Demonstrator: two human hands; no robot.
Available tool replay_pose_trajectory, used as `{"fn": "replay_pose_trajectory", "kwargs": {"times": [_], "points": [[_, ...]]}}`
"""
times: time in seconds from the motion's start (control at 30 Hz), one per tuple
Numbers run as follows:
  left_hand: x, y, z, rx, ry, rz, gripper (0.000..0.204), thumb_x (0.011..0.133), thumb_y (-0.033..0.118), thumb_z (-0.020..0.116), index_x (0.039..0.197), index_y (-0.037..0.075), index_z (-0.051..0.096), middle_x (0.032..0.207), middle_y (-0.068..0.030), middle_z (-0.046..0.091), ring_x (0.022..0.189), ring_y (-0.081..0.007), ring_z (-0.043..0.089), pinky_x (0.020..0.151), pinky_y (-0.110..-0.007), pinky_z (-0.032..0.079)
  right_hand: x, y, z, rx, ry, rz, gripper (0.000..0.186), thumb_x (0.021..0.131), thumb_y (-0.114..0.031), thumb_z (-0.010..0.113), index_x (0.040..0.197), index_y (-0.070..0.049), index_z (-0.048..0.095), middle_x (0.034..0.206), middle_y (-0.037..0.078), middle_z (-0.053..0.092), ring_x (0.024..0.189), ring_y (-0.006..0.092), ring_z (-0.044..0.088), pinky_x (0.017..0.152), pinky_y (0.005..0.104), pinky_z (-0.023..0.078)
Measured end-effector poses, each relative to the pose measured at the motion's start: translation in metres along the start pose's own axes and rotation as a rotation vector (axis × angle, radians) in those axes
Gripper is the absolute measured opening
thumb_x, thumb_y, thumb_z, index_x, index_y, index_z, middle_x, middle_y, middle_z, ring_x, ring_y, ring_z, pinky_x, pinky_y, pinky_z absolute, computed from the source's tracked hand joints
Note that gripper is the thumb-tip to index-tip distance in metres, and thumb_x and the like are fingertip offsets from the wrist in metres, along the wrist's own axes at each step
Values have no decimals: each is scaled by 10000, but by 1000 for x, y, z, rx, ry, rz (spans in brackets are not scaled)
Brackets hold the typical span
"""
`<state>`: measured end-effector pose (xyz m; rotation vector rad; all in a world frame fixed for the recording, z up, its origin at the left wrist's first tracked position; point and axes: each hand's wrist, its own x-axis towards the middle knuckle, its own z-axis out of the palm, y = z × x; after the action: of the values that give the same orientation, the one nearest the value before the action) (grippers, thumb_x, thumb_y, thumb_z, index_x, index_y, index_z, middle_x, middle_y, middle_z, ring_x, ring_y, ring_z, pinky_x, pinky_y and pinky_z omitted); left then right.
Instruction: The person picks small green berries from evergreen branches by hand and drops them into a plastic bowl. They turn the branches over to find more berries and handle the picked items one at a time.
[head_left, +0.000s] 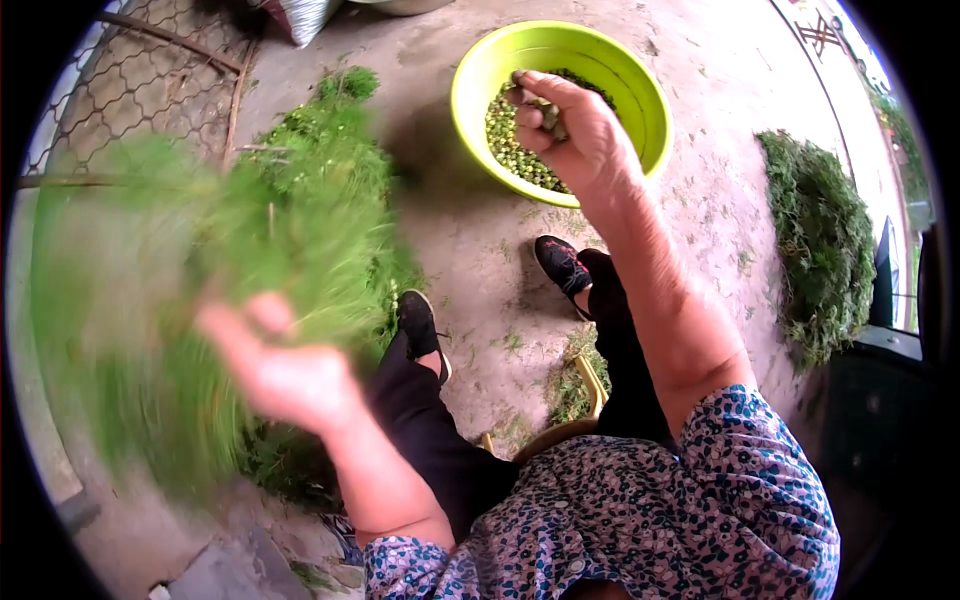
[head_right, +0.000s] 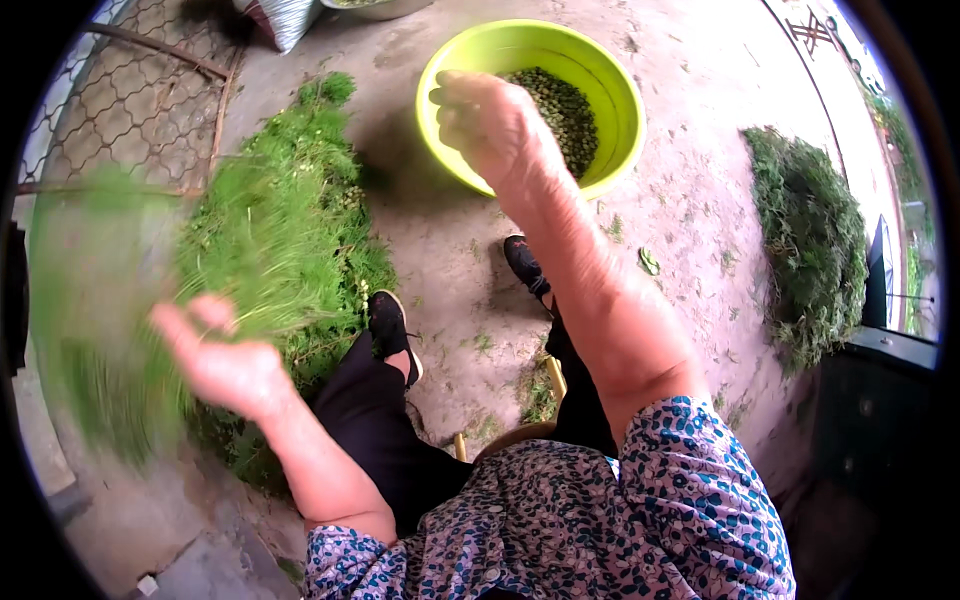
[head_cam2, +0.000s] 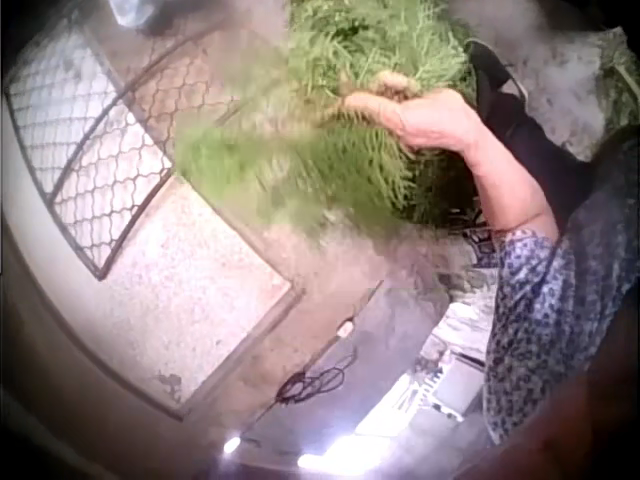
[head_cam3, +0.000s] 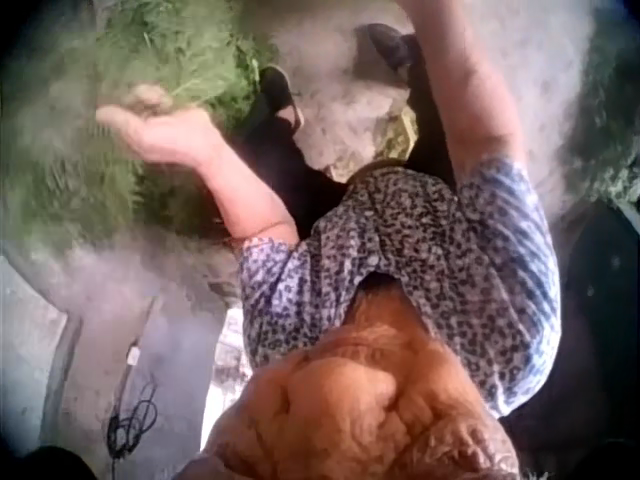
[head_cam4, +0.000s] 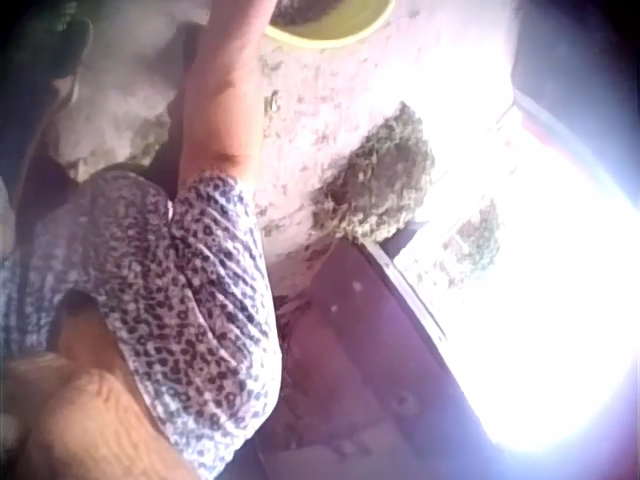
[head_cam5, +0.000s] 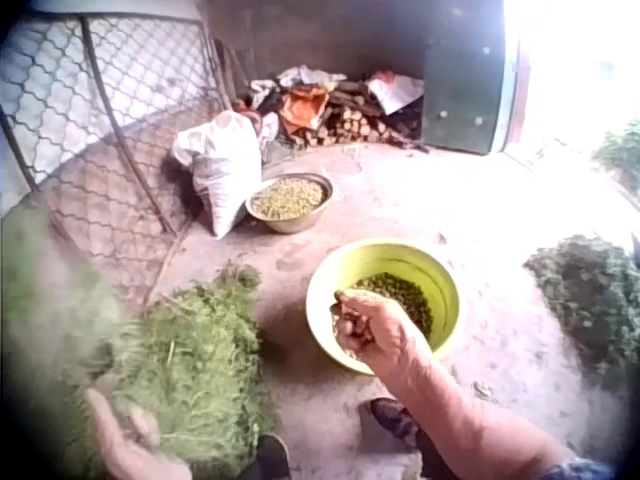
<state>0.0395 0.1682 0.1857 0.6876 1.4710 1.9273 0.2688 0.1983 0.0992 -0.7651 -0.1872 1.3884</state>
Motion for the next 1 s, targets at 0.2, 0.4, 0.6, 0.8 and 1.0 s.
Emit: {"fn": "replay_pose_trajectory", "kwargs": {"times": [0.2,0.4,0.6,0.8,1.0], "points": [[18,-43,-15,46,-476,-499,371,901,340,494,1038,2,560,558,34,375,509,-62,330,480,-192,268,2,3,10,124,94,46,114,790,-48,581,877,16,545,803,113,586,574,135,520,481,238,432],[15,-45,-9,-2,-547,-596,372,895,352,500,1035,13,557,541,20,398,510,-87,347,512,-213,286,-7,10,13,-8,14,79,123,848,-137,581,861,-19,551,718,43,530,543,100,468,451,199,383],[18,-55,-4,-71,-552,-636,355,894,382,492,979,37,509,520,27,362,504,-85,332,523,-230,298,-10,16,16,-76,-68,96,140,876,-165,547,826,-34,537,707,28,513,512,76,405,394,188,273],[21,-58,-2,-61,-506,-567,366,887,408,496,962,50,488,530,29,356,503,-91,330,532,-242,314,-12,6,15,-310,-95,-9,133,865,-155,568,826,-29,567,614,-15,470,443,44,356,367,183,243],[27,-58,-4,-116,-475,-545,358,884,413,500,934,59,481,544,31,361,505,-93,327,536,-241,316,-16,3,22,-1234,-145,16,161,809,-123,618,934,-24,642,551,-2,510,426,58,413,374,200,321]]}}
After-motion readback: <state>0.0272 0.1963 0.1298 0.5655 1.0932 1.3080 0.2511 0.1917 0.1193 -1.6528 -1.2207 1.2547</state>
